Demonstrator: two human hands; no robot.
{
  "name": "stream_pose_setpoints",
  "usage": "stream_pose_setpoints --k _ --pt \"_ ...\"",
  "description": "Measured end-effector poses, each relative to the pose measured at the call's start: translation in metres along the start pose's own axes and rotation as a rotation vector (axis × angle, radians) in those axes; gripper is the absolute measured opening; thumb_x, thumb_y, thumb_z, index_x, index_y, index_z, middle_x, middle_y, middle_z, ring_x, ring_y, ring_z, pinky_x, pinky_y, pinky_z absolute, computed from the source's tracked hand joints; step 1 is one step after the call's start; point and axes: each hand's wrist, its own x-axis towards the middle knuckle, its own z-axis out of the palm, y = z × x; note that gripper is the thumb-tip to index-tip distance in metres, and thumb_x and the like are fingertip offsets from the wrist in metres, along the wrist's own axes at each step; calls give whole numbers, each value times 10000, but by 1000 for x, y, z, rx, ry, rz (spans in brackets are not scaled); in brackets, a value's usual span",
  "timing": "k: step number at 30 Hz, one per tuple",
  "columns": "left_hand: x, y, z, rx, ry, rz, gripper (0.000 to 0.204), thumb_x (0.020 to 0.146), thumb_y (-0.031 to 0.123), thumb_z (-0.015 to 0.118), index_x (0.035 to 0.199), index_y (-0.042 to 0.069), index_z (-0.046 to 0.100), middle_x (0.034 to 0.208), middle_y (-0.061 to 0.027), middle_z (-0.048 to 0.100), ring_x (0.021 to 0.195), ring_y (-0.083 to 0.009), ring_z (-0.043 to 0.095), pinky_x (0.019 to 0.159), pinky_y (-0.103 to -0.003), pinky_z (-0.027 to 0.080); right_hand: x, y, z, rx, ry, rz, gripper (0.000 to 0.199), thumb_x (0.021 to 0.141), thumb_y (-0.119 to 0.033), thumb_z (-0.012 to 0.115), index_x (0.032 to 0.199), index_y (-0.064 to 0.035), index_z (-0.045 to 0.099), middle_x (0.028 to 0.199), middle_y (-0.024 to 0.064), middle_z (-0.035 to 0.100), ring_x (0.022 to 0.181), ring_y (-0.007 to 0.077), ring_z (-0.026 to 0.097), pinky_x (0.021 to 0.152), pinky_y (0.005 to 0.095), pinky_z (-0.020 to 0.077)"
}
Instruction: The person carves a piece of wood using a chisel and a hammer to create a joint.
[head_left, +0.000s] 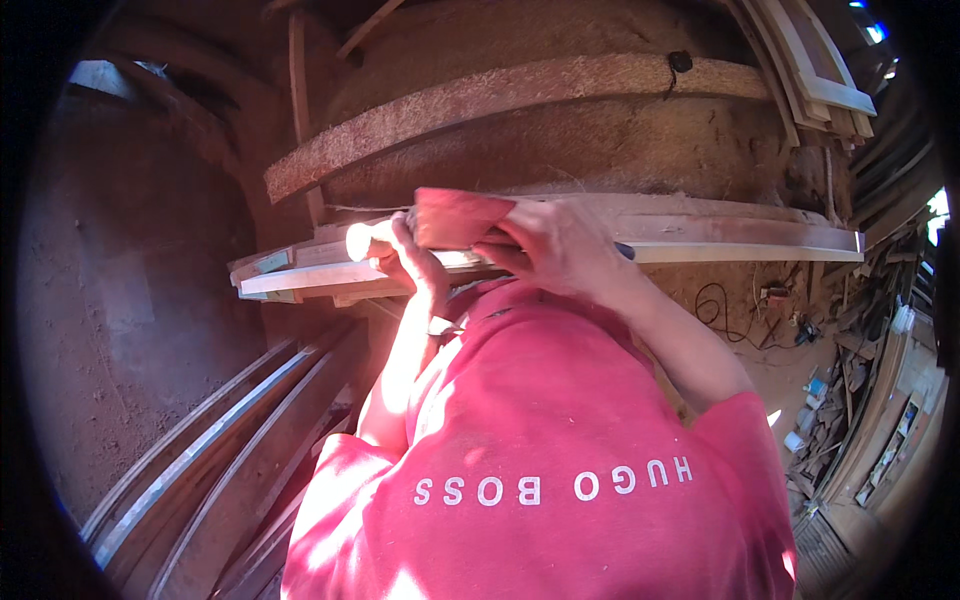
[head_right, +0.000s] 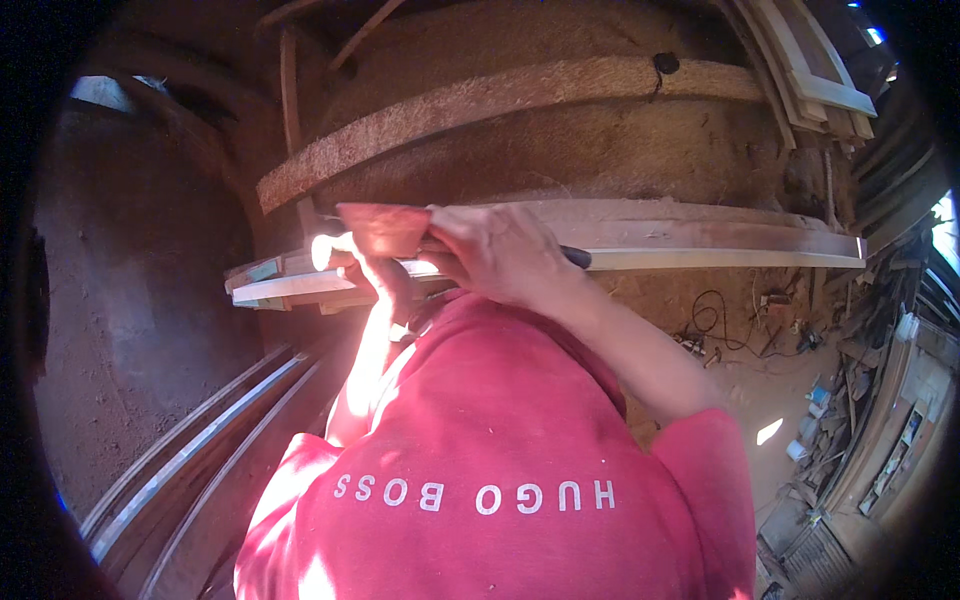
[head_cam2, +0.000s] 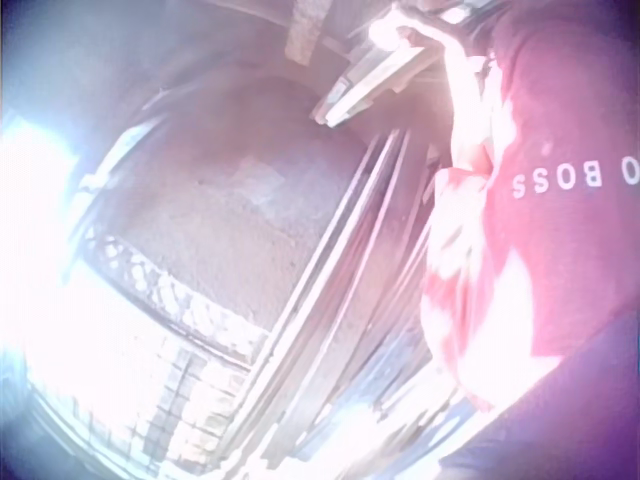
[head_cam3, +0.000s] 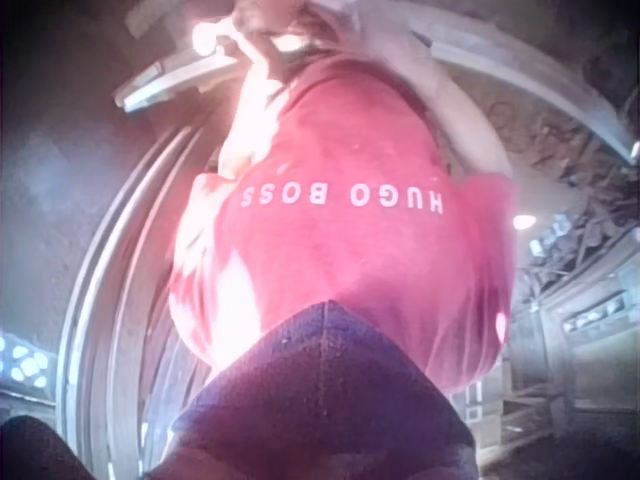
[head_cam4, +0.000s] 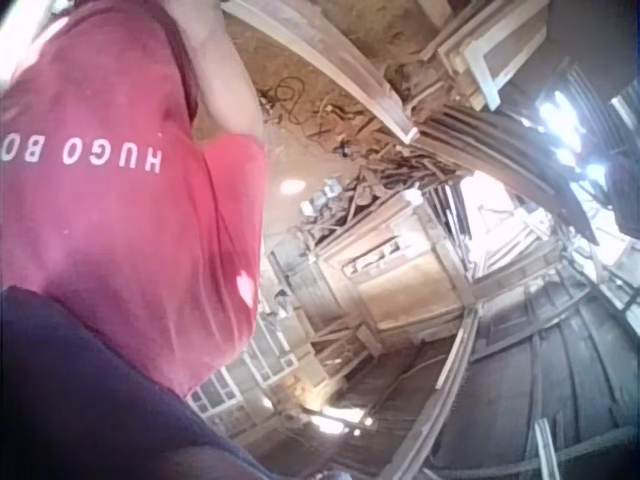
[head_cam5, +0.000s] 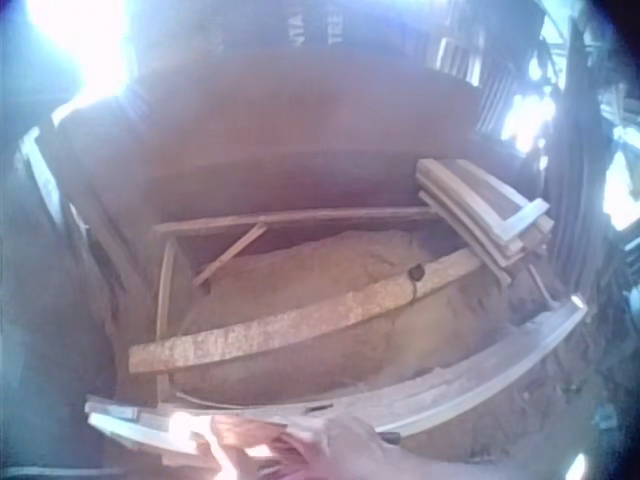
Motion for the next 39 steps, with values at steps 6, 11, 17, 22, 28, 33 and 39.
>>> stream_pose_setpoints --k 6,11,17,22,28,33,39 --pt "57 24 -18 -173 -349 97 83 933 102 617 908 75 542 733 -15 558 653 -108 528 648 -245 439 -17 13 -19 63 85 226 277 873 -272 735 966 -25 649 827 186 677 777 387 677 677 464 526" --pt "51 25 -40 -166 -587 -1 162 851 -22 655 862 49 509 712 -53 556 626 -159 548 648 -317 480 -19 12 -20 92 121 301 276 874 -268 740 917 -10 651 847 202 679 793 406 672 684 473 517" --pt "41 13 -46 450 -648 385 322 686 -76 763 635 88 491 675 -66 558 601 -218 568 568 -363 466 -16 20 -11 84 71 220 281 860 -273 755 905 -18 646 830 186 676 775 404 669 662 464 524" --pt "33 19 -51 409 -862 362 216 651 -15 768 765 39 592 712 -99 604 617 -257 606 603 -354 511 -4 12 -8 51 60 73 260 850 -272 762 931 -48 658 808 151 678 739 372 675 633 453 533" --pt "31 6 -52 449 -1058 508 202 724 113 747 855 13 631 755 -91 648 642 -197 620 610 -322 510 11 -7 -19 84 35 -34 268 845 -248 751 1048 -91 676 808 125 689 709 328 680 610 439 536" --pt "25 0 -61 391 -1117 425 199 741 131 747 857 11 639 763 -75 658 653 -188 622 608 -323 510 9 -6 -4 -19 -43 -112 324 830 -240 760 1103 -98 661 909 94 713 716 321 696 596 409 558" --pt "43 -13 -63 244 -879 123 200 762 154 747 859 8 649 773 -55 669 665 -177 626 607 -325 509 8 2 0 -117 -92 -100 340 830 -251 763 1107 -92 648 841 85 692 756 311 694 609 419 556"
